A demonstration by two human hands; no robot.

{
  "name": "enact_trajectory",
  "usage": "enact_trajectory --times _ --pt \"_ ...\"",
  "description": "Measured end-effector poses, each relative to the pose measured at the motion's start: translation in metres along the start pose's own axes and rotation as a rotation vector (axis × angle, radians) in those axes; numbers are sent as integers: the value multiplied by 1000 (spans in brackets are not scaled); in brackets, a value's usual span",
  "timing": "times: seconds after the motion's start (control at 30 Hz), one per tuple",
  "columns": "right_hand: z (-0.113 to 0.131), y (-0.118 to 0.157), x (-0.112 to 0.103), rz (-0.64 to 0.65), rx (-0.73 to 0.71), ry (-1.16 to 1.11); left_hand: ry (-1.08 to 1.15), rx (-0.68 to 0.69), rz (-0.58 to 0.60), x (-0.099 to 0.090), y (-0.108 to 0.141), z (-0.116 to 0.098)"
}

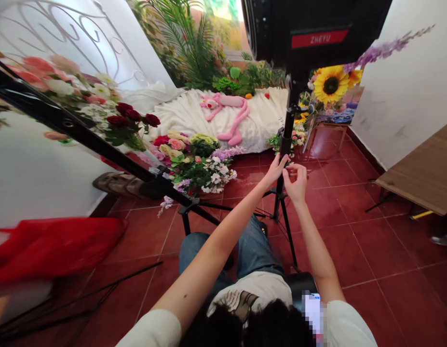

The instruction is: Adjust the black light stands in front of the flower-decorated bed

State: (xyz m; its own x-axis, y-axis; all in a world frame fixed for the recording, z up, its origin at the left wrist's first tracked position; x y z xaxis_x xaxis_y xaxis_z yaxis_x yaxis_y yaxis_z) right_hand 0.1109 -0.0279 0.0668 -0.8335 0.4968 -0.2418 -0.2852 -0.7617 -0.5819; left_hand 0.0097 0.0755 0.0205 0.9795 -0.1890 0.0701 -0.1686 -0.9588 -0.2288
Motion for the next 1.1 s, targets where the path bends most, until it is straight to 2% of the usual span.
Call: enact_trajectory --times 0.1,0.2,0.3,0.43,0.63,0.73,0.8,0.97,1.1 --pt "-2 -32 4 -83 -44 -1 31 11 22 3 -3 5" --pt "-4 -66 34 16 -61 -22 38 22 -11 2 -6 10" --pt "-8 -91 61 65 17 -82 20 49 -36 0 -7 10" --pt "-6 -109 80 105 86 -247 -34 66 -43 1 -5 8" --pt "10 -128 82 157 57 -327 -56 32 -43 1 1 -1" --pt "17 -145 76 100 51 -294 -61 -25 -18 2 5 -3" --pt "26 -160 72 82 -2 -266 -72 -43 -7 2 7 -4" --pt "57 -196 72 160 -110 -252 -83 4 4 2 7 -7" --pt "78 -200 66 223 -119 -227 -111 25 -7 3 6 -7"
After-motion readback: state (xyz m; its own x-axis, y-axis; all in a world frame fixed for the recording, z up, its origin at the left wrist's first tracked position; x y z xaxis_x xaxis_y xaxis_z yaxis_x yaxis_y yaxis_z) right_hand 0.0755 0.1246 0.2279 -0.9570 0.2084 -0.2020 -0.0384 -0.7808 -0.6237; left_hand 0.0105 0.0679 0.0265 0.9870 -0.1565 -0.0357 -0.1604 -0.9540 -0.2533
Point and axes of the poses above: each hand's wrist, its own y-axis away from the middle knuckle, its own x-axis out of the palm, z = x × y, the point moved 9 cm from there along -y, towards the middle knuckle, and after that the axes turned 1 degree about y, right-handed, at the moved point
